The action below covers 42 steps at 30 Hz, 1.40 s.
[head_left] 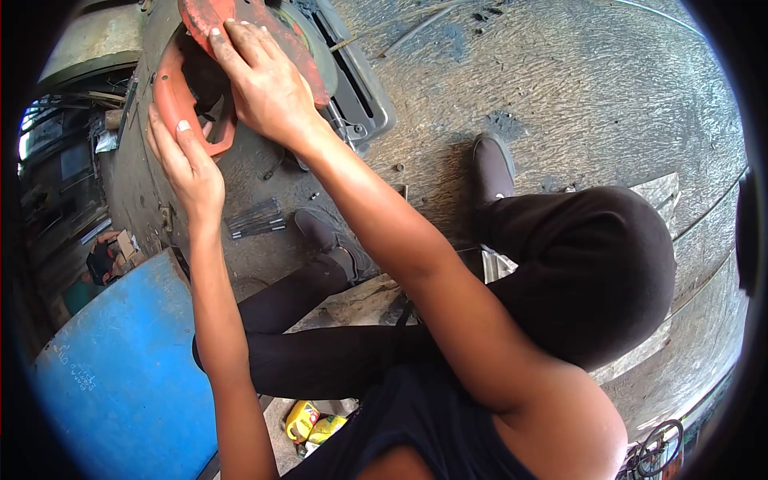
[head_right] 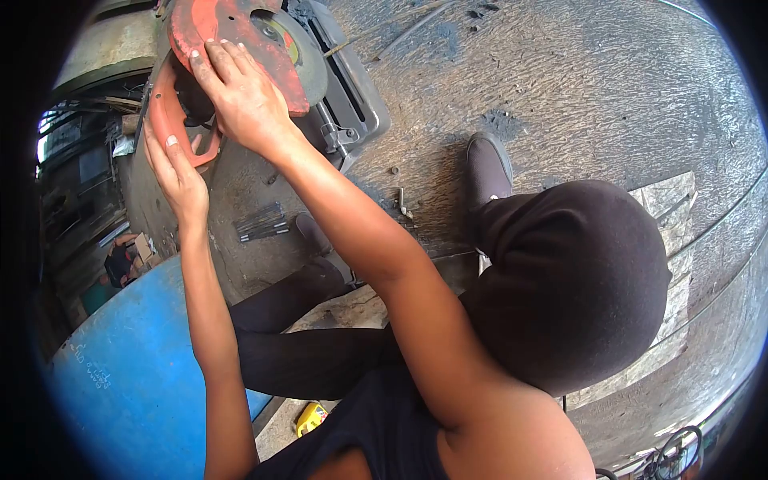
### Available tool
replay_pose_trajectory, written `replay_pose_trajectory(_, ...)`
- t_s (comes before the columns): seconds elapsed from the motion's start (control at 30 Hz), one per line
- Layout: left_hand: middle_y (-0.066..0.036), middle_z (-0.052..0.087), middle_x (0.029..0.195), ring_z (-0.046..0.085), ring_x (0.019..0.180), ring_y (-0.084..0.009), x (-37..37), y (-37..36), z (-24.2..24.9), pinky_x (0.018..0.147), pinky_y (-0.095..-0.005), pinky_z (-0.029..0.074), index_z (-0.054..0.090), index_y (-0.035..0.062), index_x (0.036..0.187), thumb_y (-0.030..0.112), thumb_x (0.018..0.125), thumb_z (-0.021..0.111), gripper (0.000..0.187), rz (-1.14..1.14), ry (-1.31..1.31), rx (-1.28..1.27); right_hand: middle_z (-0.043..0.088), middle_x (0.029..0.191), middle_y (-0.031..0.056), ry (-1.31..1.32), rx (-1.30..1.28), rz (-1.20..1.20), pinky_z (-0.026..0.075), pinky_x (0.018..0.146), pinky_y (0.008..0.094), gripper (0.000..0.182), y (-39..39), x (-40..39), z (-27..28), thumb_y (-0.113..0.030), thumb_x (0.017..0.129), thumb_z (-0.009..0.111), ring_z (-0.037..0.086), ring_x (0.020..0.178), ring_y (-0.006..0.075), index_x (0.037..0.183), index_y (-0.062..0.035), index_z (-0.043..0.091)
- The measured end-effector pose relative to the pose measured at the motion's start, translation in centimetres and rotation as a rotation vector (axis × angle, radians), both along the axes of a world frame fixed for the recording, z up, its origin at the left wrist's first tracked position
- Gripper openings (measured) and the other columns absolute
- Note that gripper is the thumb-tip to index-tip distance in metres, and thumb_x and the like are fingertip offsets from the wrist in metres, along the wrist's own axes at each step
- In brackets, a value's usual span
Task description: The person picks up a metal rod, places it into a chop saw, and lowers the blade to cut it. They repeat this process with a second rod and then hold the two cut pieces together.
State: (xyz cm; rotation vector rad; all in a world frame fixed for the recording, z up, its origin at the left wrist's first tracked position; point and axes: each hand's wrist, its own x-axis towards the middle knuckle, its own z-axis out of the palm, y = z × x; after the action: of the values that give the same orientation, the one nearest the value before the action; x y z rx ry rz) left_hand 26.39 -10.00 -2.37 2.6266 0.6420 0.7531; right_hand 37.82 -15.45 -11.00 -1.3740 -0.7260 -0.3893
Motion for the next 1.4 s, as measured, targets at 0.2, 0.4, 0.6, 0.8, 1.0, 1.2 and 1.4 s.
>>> replay_pose_trajectory(0.2, -0.023, 0.030, 0.147, 0.047, 0.128, -0.0347, 0.1, -0.1, 0.1, 0.090, -0.0391, 0.060, 0.027, -0.0084, 0.147, 0.021, 0.106, 0.039, 0.051, 0.001, 0.007, 0.011, 0.053, 0.132, 0.0266, -0.003, 0.013, 0.002, 0.042, 0.107, 0.0519, 0.062, -0.1, 0.0, 0.1, 0.001, 0.069, 0.065, 0.051, 0.125, 0.0431, 0.131, 0.0019, 0.053)
replay_pose_trajectory(0.4, -0.024, 0.030, 0.147, 0.048, 0.127, -0.0346, 0.1, 0.0, 0.0, 0.091, -0.0382, 0.059, 0.027, -0.0090, 0.146, 0.022, 0.106, 0.040, 0.052, 0.003, -0.005, 0.013, 0.053, 0.131, 0.0272, 0.002, 0.024, 0.008, 0.043, 0.106, 0.0517, 0.061, 0.2, 0.1, -0.1, 0.002, 0.070, 0.065, 0.052, 0.123, 0.0436, 0.129, 0.0021, 0.054)
replay_pose_trajectory(0.6, -0.017, 0.031, 0.149, 0.044, 0.132, -0.0308, -0.5, 1.2, -0.5, 0.100, -0.0429, 0.051, 0.030, -0.0031, 0.149, 0.024, 0.106, 0.038, 0.051, -0.067, -0.122, -0.180, 0.056, 0.125, 0.0296, -0.020, 0.060, -0.011, 0.045, 0.103, 0.0475, 0.055, -0.6, 0.4, 0.8, 0.002, 0.071, 0.062, 0.055, 0.118, 0.0455, 0.125, 0.0041, 0.056)
replay_pose_trajectory(0.8, -0.017, 0.043, 0.144, 0.041, 0.134, -0.0275, -1.3, 2.7, -1.1, 0.111, -0.0398, 0.035, 0.044, -0.0022, 0.140, 0.025, 0.103, 0.043, 0.046, -0.247, -0.376, -0.512, 0.046, 0.142, 0.0264, -0.062, -0.070, 0.097, 0.043, 0.104, 0.0447, 0.062, -0.6, 0.5, 1.2, 0.004, 0.085, 0.057, 0.048, 0.128, 0.0452, 0.144, 0.0000, 0.042)
replay_pose_trajectory(1.0, -0.012, 0.027, 0.158, 0.029, 0.144, -0.0239, -2.3, 2.8, -0.9, 0.115, -0.0360, 0.027, 0.022, 0.0060, 0.155, 0.034, 0.104, 0.050, 0.065, -0.282, -0.374, -0.767, 0.047, 0.140, 0.0281, -0.086, -0.152, 0.119, 0.043, 0.104, 0.0431, 0.065, -0.5, 0.1, 1.3, 0.002, 0.086, 0.059, 0.048, 0.128, 0.0453, 0.147, -0.0015, 0.039)
replay_pose_trajectory(1.2, -0.012, 0.054, 0.134, 0.056, 0.117, -0.0171, -3.9, 6.5, -1.4, 0.101, -0.0321, 0.045, 0.029, 0.0030, 0.153, 0.032, 0.099, 0.061, 0.069, -0.372, -0.296, -0.814, 0.048, 0.140, 0.0265, -0.186, -0.228, 0.092, 0.042, 0.105, 0.0410, 0.064, 0.0, 0.4, 0.9, 0.002, 0.087, 0.058, 0.049, 0.129, 0.0419, 0.148, 0.0005, 0.038)
replay_pose_trajectory(1.4, -0.008, 0.069, 0.111, 0.064, 0.105, -0.0139, -5.6, 9.5, -3.8, 0.091, -0.0273, 0.052, 0.062, -0.0049, 0.122, 0.017, 0.098, 0.062, 0.032, -0.437, -0.227, -0.958, 0.047, 0.142, 0.0232, -0.149, -0.154, 0.154, 0.041, 0.105, 0.0374, 0.058, 0.9, 0.5, -0.1, 0.003, 0.091, 0.053, 0.049, 0.132, 0.0335, 0.147, 0.0028, 0.038)
